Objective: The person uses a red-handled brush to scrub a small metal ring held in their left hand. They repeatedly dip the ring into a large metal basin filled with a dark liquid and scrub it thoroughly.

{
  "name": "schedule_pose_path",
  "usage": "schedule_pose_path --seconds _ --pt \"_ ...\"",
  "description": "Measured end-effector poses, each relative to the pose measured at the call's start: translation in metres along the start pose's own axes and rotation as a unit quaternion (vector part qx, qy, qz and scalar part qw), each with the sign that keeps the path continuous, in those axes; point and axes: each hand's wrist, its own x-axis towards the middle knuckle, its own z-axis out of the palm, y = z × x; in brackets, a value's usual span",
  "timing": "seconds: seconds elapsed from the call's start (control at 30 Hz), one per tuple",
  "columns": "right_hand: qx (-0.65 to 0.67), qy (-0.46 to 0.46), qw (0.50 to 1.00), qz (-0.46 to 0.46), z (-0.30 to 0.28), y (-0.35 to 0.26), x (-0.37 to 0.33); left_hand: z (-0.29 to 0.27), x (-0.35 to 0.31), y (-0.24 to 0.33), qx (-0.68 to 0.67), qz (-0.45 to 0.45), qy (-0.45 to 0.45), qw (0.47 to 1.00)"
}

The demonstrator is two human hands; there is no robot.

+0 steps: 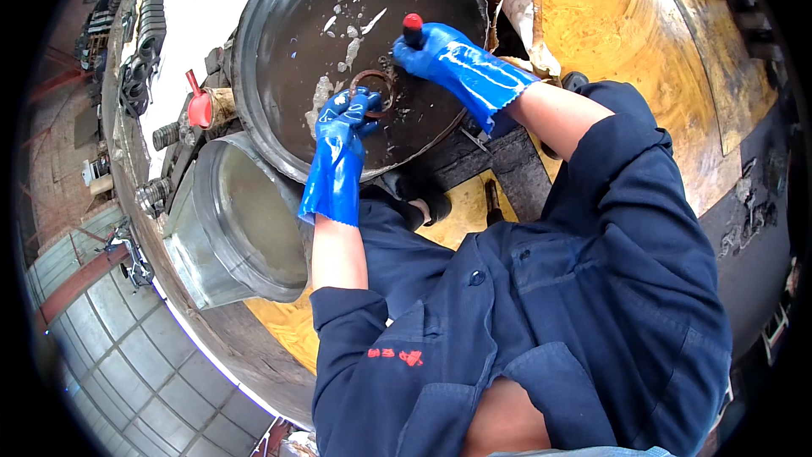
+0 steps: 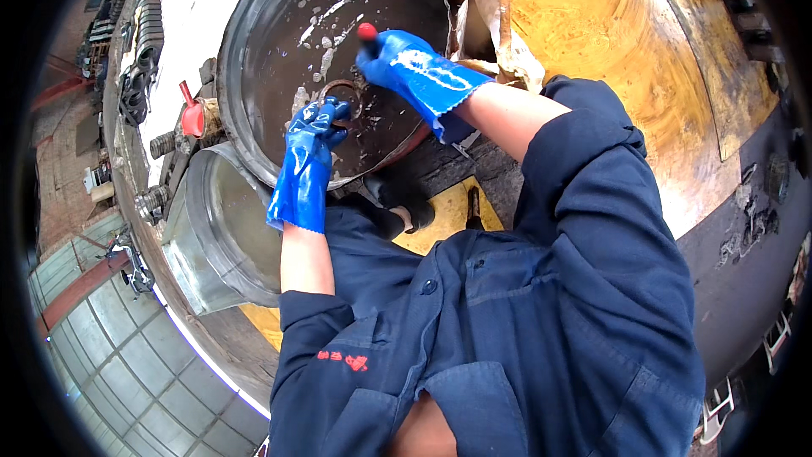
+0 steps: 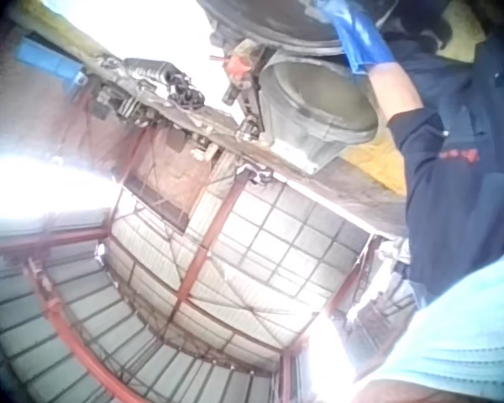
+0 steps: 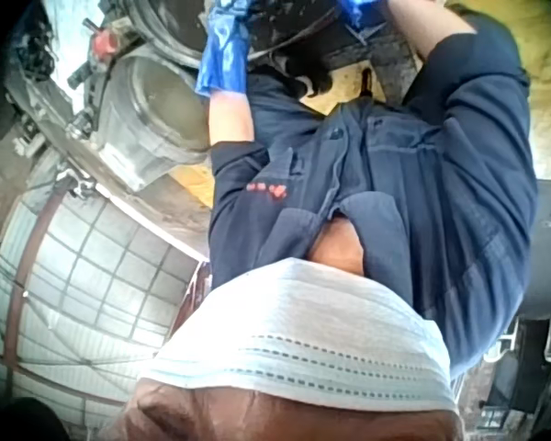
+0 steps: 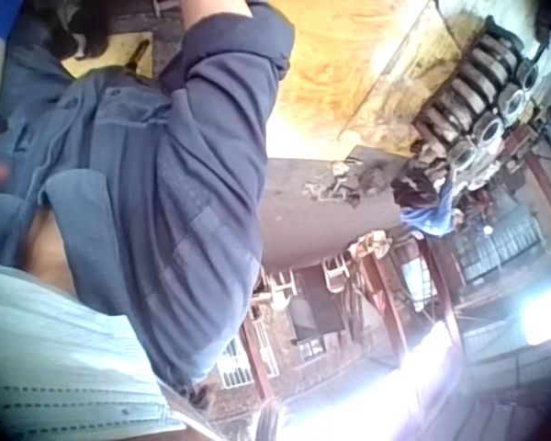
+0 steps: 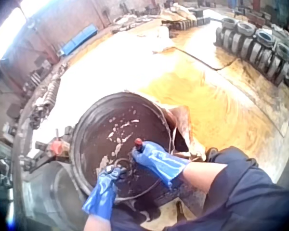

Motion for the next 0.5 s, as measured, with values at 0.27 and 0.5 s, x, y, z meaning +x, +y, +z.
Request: schedule_pose_path --seconds 0.27,0.5 --pt "0.227 -0.113 0.963 -0.093 0.022 -0.009 -0.017 -0.006 0.019 -0.009 -0.138 0.0 0.011 0.99" --pt "-0.075 0.043 0.994 -0.07 0.013 0.007 -0.009 -0.009 0.013 0.009 -0.065 -0.009 0.013 0.998"
